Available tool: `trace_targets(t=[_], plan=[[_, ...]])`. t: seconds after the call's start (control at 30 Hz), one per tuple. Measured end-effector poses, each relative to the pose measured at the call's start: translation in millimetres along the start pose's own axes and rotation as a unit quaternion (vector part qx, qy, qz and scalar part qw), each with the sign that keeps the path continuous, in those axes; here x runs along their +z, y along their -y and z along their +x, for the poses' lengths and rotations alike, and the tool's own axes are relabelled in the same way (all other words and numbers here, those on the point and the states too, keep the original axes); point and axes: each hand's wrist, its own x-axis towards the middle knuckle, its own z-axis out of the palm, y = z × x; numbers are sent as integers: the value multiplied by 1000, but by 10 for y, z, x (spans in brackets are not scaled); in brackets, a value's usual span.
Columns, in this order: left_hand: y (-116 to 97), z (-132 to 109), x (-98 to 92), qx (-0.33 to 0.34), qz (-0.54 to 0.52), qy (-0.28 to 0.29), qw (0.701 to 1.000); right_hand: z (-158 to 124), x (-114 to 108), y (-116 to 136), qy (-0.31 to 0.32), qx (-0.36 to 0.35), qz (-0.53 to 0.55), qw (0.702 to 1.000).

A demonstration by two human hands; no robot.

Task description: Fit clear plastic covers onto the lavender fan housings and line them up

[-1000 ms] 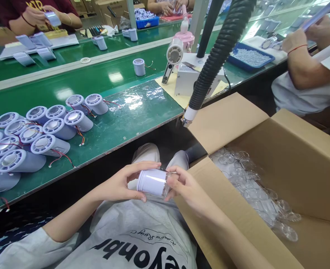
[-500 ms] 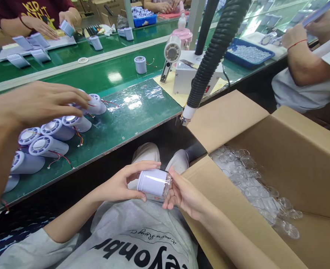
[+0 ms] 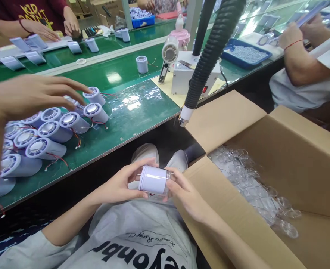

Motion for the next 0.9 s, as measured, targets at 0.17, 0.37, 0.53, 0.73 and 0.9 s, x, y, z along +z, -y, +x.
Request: trace_targets(t=[0.17, 0.37, 0.53, 0.73, 0.9], plan=[[189, 572, -184, 31, -51, 53, 997, 269, -213, -85, -92, -52, 93, 990], [179, 1462, -414, 58, -54, 105, 991, 735, -632, -79, -189, -154, 96, 965], [84, 1655, -466, 60, -47, 126, 989, 872, -750, 13, -195, -169, 94, 962], [70, 1428, -436, 25, -9, 99, 995, 781, -628, 71, -150, -124, 73, 978], [-36, 1019, -307, -29, -16, 79, 996, 485, -510, 88, -94, -63, 16, 993]])
